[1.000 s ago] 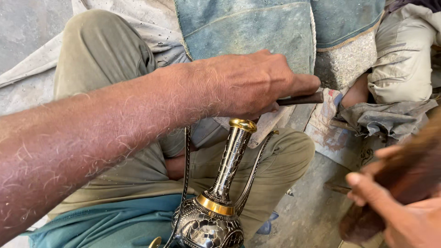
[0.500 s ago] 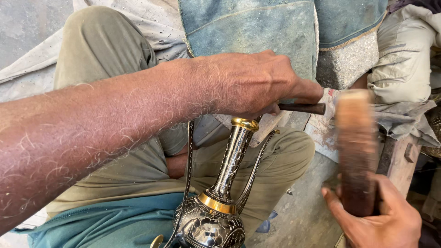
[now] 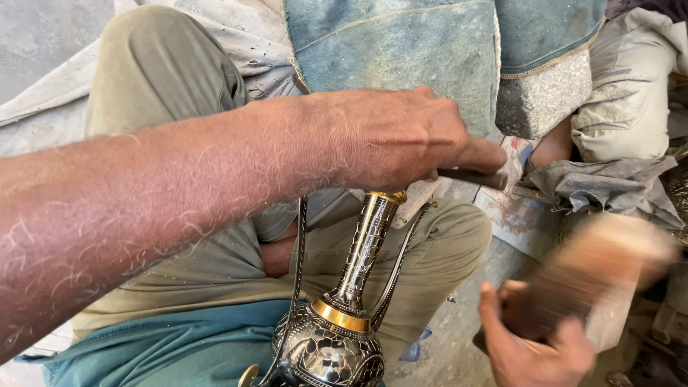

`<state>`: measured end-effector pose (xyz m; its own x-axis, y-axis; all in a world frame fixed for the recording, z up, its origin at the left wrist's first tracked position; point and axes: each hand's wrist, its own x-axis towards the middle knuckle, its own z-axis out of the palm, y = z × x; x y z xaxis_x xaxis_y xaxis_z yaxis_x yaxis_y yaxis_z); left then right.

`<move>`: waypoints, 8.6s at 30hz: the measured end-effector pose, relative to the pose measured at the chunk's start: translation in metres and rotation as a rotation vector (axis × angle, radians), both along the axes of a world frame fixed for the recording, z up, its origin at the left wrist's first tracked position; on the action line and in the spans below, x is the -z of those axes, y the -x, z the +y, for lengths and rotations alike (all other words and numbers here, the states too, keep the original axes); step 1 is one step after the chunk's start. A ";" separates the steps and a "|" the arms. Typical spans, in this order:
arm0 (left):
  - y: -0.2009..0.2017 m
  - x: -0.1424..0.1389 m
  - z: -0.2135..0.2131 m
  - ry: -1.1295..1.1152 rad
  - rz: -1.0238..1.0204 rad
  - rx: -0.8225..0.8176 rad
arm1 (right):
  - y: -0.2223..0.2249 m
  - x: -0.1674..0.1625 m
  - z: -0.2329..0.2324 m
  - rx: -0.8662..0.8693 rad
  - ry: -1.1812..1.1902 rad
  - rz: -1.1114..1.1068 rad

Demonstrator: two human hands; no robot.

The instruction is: The person sits on the floor and uses a wooden mallet to repeatedly strike a metal chisel placed against the neck of an ornate silver and brass vessel. The person adjusts the vessel and chisel position several times while continuing to hammer.

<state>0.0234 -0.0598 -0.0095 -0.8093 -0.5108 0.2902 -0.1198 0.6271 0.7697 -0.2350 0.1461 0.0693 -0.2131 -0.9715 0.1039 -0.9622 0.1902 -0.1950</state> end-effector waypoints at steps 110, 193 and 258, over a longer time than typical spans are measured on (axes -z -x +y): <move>0.037 0.023 -0.028 -0.014 0.130 -0.092 | 0.120 -0.043 -0.067 0.125 -0.395 -0.318; 0.020 0.004 -0.027 0.033 -0.016 -0.128 | 0.031 -0.043 -0.040 0.014 -0.158 -0.094; -0.058 0.041 0.229 -1.203 0.389 -0.670 | -0.059 0.120 0.080 0.568 0.046 -1.508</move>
<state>0.0812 0.1693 -0.0508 -0.2920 -0.8481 -0.4422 0.2111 -0.5081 0.8350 -0.1759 0.2259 -0.0505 -0.4567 -0.7372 -0.4979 0.2912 0.4050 -0.8667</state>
